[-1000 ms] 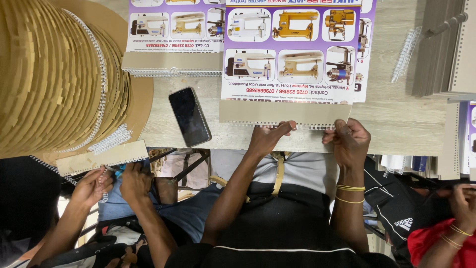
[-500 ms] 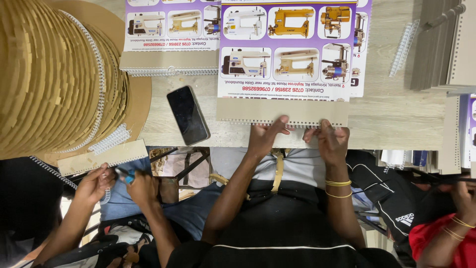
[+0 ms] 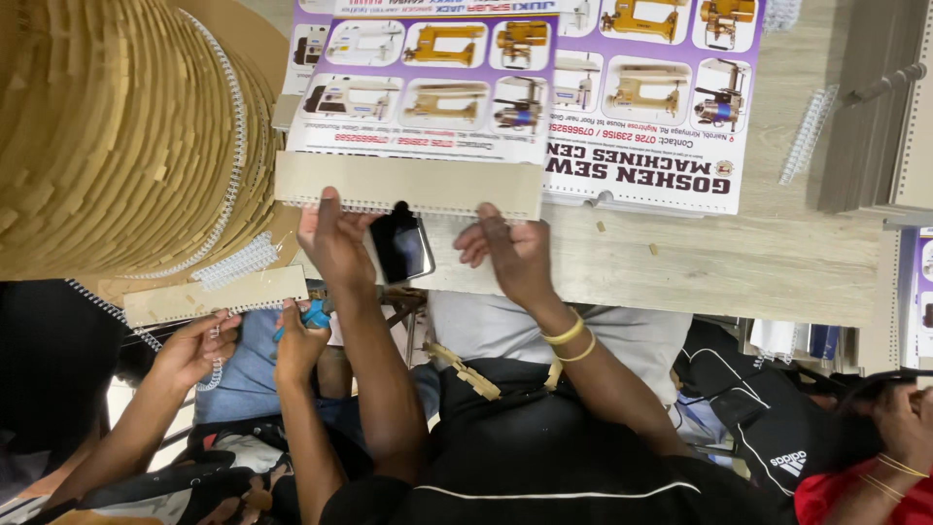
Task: The person assembles spiral-bound notebooks by inserting metal wire coils into the punched holes of the pages. They use pliers to bend and secure the ends of the wire coils, ensuring the pages are bound together.
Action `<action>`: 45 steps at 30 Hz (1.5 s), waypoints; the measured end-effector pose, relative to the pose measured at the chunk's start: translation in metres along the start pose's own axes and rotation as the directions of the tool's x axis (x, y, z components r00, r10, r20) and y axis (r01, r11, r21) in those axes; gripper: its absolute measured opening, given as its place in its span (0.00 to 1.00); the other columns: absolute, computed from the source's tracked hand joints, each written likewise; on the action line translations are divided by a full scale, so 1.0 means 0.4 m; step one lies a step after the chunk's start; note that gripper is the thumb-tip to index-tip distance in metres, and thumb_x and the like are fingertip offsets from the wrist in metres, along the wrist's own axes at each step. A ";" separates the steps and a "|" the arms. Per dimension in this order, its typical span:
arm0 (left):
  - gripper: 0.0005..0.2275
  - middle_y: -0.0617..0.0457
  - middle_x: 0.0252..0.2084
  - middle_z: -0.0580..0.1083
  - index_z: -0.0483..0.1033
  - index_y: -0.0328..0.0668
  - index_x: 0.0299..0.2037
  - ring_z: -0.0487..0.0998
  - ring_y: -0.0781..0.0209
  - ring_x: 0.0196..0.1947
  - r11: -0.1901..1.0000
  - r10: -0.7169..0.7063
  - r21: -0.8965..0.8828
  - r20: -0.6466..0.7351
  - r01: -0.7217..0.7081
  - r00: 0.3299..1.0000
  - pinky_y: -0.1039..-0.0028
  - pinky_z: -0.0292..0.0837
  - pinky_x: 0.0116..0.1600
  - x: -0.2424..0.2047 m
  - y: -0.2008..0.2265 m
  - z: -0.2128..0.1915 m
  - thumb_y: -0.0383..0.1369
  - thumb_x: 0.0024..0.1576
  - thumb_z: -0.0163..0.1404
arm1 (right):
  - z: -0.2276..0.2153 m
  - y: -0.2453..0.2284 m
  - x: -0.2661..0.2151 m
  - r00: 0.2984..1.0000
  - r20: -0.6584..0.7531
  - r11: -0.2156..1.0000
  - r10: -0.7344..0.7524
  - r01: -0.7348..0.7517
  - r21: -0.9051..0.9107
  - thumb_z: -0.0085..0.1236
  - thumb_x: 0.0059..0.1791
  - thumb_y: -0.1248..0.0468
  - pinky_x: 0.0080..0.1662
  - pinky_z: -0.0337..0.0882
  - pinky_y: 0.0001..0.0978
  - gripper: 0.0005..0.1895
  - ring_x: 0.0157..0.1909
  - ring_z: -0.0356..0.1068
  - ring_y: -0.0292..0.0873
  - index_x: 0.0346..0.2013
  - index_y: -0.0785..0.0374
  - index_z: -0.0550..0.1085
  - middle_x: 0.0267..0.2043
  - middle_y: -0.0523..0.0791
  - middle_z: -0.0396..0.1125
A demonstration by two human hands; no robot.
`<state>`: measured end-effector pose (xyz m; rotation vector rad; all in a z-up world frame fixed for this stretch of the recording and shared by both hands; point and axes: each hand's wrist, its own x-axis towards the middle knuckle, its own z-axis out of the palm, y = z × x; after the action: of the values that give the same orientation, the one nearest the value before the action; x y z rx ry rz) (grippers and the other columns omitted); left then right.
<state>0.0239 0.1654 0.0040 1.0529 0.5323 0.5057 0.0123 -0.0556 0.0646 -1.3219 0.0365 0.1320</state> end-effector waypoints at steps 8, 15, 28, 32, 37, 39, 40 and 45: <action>0.20 0.55 0.34 0.64 0.54 0.28 0.58 0.83 0.58 0.32 0.952 -0.074 0.294 -0.063 0.089 0.995 0.69 0.91 0.43 0.204 0.064 -0.047 0.35 0.66 0.48 | 0.148 0.114 0.156 0.981 0.145 0.980 0.130 -0.149 0.130 0.43 0.59 0.55 0.26 0.79 0.29 0.28 0.22 0.75 0.44 0.30 0.76 0.79 0.23 0.58 0.73; 0.17 0.50 0.30 0.72 0.58 0.29 0.50 0.87 0.54 0.28 0.926 -0.185 0.343 0.043 0.159 0.982 0.72 0.89 0.28 0.325 0.034 0.031 0.37 0.63 0.49 | 0.160 0.123 0.260 0.987 0.026 0.964 0.160 -0.161 0.210 0.41 0.58 0.56 0.25 0.79 0.28 0.27 0.23 0.76 0.43 0.31 0.77 0.77 0.30 0.58 0.75; 0.15 0.51 0.20 0.79 0.76 0.44 0.32 0.76 0.69 0.10 0.557 -0.100 0.829 0.004 0.053 0.995 0.83 0.65 0.14 0.344 0.073 0.094 0.43 0.64 0.45 | 0.124 0.172 0.280 0.977 -0.003 0.936 0.215 -0.205 0.286 0.41 0.60 0.56 0.30 0.83 0.35 0.20 0.31 0.80 0.48 0.42 0.73 0.70 0.43 0.60 0.75; 0.33 0.59 0.12 0.73 0.72 0.50 0.16 0.73 0.63 0.14 0.134 0.016 0.990 -0.036 0.033 0.999 0.66 0.69 0.30 0.312 0.088 0.100 0.63 0.63 0.32 | 0.030 0.082 0.089 0.866 0.482 0.983 0.135 -0.179 0.046 0.52 0.54 0.55 0.23 0.77 0.25 0.18 0.24 0.77 0.42 0.48 0.67 0.74 0.38 0.55 0.77; 0.28 0.53 0.45 0.84 0.74 0.51 0.16 0.87 0.62 0.28 0.047 -0.010 0.994 0.103 -0.102 0.995 0.79 0.71 0.30 0.143 0.085 0.203 0.57 0.65 0.44 | -0.298 0.008 -0.075 0.846 0.533 0.946 0.006 0.168 -0.278 0.49 0.57 0.63 0.30 0.80 0.15 0.10 0.25 0.76 0.32 0.37 0.62 0.78 0.26 0.40 0.74; 0.29 0.68 0.13 0.55 0.54 0.57 0.14 0.52 0.71 0.16 0.310 0.103 0.793 0.520 -0.524 0.848 0.72 0.50 0.27 0.026 0.100 0.272 0.50 0.67 0.51 | -0.442 -0.063 -0.097 0.982 0.133 0.874 -0.133 0.179 -0.452 0.37 0.64 0.60 0.25 0.68 0.17 0.26 0.17 0.64 0.33 0.21 0.56 0.68 0.16 0.38 0.63; 0.29 0.68 0.13 0.55 0.54 0.57 0.14 0.52 0.71 0.16 0.317 0.109 0.781 0.534 -0.538 0.839 0.72 0.50 0.27 -0.017 0.093 0.325 0.50 0.67 0.51 | -0.486 -0.090 -0.098 0.981 0.124 0.869 -0.148 0.189 -0.457 0.37 0.64 0.60 0.25 0.68 0.17 0.26 0.17 0.64 0.33 0.21 0.56 0.68 0.16 0.38 0.63; 0.24 0.69 0.11 0.61 0.59 0.58 0.15 0.58 0.76 0.12 0.511 0.049 0.353 0.899 -0.784 0.436 0.78 0.48 0.21 -0.213 0.002 0.552 0.55 0.63 0.39 | -0.608 -0.167 -0.105 0.929 -0.350 0.680 -0.119 -0.181 -0.711 0.40 0.68 0.52 0.35 0.67 0.33 0.31 0.24 0.65 0.38 0.23 0.59 0.68 0.21 0.43 0.65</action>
<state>0.0978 -0.0351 0.1058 2.1533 -0.5426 0.1914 -0.0099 -0.3102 0.0733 -2.1594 0.3670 -0.0980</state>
